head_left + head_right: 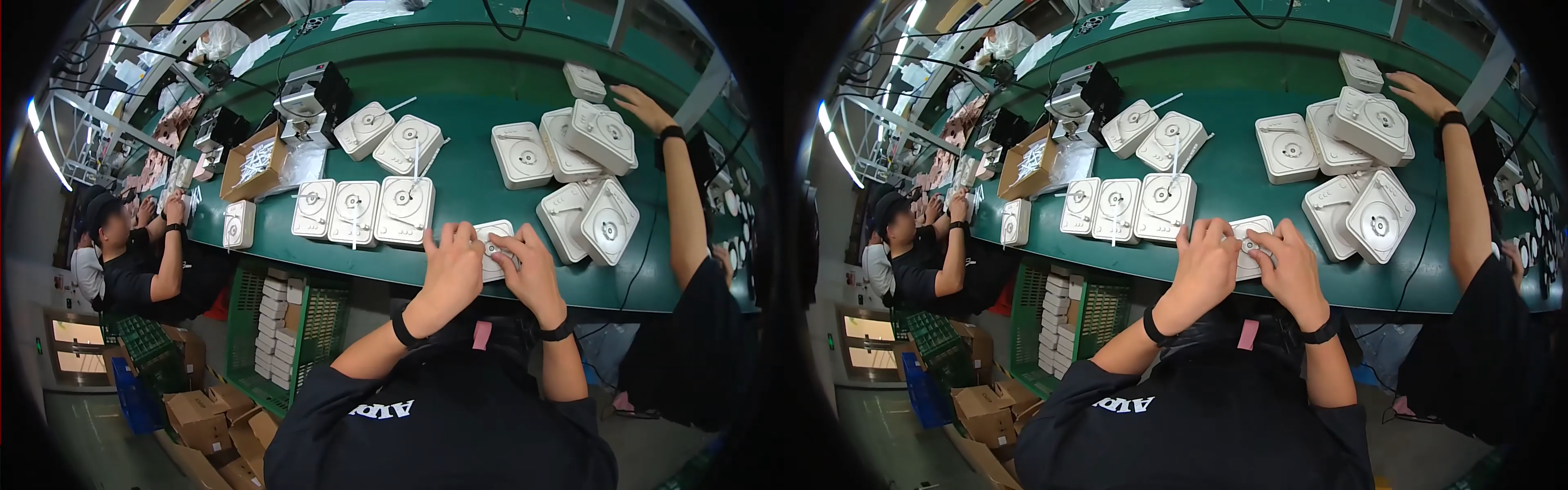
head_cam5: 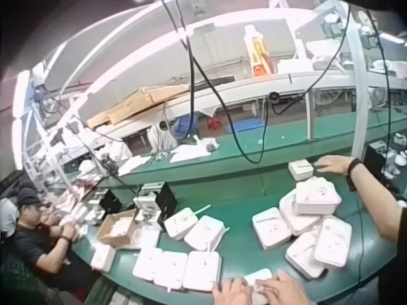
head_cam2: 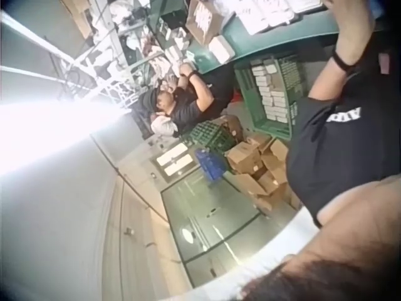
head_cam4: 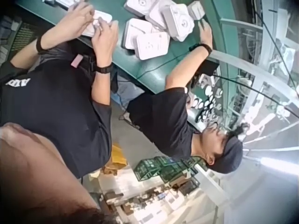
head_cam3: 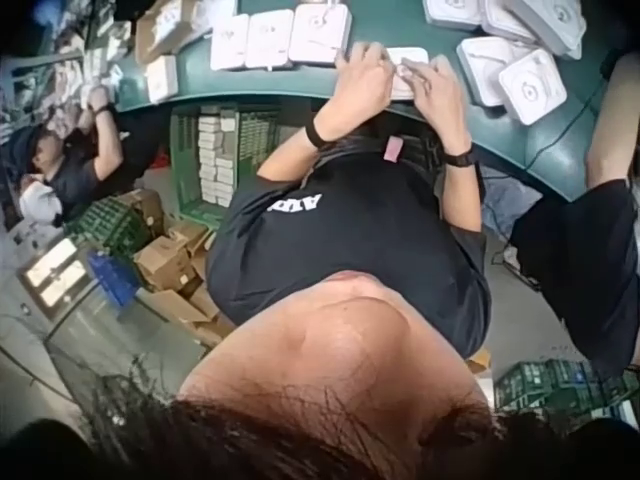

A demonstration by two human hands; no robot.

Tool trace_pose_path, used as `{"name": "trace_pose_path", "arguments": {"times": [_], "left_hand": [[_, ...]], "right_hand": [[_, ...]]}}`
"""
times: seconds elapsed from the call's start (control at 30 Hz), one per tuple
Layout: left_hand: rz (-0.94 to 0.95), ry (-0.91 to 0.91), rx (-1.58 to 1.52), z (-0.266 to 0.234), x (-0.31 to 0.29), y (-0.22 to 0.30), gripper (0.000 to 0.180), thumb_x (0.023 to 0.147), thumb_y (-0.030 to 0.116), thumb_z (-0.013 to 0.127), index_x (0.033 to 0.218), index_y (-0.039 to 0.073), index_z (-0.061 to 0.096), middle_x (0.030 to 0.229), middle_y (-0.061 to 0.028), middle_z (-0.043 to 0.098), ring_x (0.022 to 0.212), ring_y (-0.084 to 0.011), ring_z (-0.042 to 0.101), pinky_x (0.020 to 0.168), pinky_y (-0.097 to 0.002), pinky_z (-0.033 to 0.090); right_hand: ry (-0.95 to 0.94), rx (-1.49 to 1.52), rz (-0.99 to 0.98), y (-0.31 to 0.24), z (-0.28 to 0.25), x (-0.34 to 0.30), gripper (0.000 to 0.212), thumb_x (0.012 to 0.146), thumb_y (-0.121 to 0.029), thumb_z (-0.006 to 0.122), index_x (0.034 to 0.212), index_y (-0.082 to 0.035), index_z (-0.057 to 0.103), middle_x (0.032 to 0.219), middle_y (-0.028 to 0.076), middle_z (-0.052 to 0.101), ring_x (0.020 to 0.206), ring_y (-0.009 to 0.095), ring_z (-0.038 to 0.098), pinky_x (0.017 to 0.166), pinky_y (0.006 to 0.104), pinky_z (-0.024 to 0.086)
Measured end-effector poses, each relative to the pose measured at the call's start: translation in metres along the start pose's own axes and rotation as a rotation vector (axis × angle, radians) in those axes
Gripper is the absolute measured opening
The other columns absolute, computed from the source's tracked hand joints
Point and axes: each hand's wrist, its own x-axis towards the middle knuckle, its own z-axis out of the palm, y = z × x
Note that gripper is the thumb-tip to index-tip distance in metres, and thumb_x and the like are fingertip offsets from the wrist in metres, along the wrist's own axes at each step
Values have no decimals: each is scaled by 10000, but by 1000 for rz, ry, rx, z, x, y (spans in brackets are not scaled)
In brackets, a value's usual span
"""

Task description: The person assembles record players by hand, picking up a base and inserting a small component into the center. They then fit a stylus arm onto the base and set the completed unit onto a stack before repeating the process.

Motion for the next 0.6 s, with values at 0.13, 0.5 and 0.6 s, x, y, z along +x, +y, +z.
{"name": "trace_pose_path", "arguments": {"times": [0.13, 0.5, 0.6], "left_hand": [[75, -65, 112, 0, 2, -3, 99, 917, 72, 733, 1014, 62, 752, 1186, -91, 624, 1221, -340, 579, 1143, -660, 387], [436, -131, -100, -2, 45, -39, 178, 863, 67, 734, 1035, 105, 762, 1064, -82, 652, 1067, -321, 634, 1039, -500, 492], [540, -250, -83, -20, 61, -48, 145, 846, 87, 766, 987, 121, 772, 986, -43, 666, 994, -305, 649, 932, -452, 510]], "right_hand": [[10, 25, -33, -1, 1, 0, 329, 914, -47, 815, 1242, -55, 808, 945, 141, 539, 841, 331, 587, 745, 428, 485], [34, 109, 19, 14, 1, -10, 289, 918, -86, 824, 1205, -54, 816, 948, 156, 551, 860, 355, 611, 769, 449, 515], [54, 142, -44, 15, 8, -4, 294, 923, -64, 818, 1214, -30, 805, 943, 127, 534, 850, 305, 590, 763, 390, 492]]}}
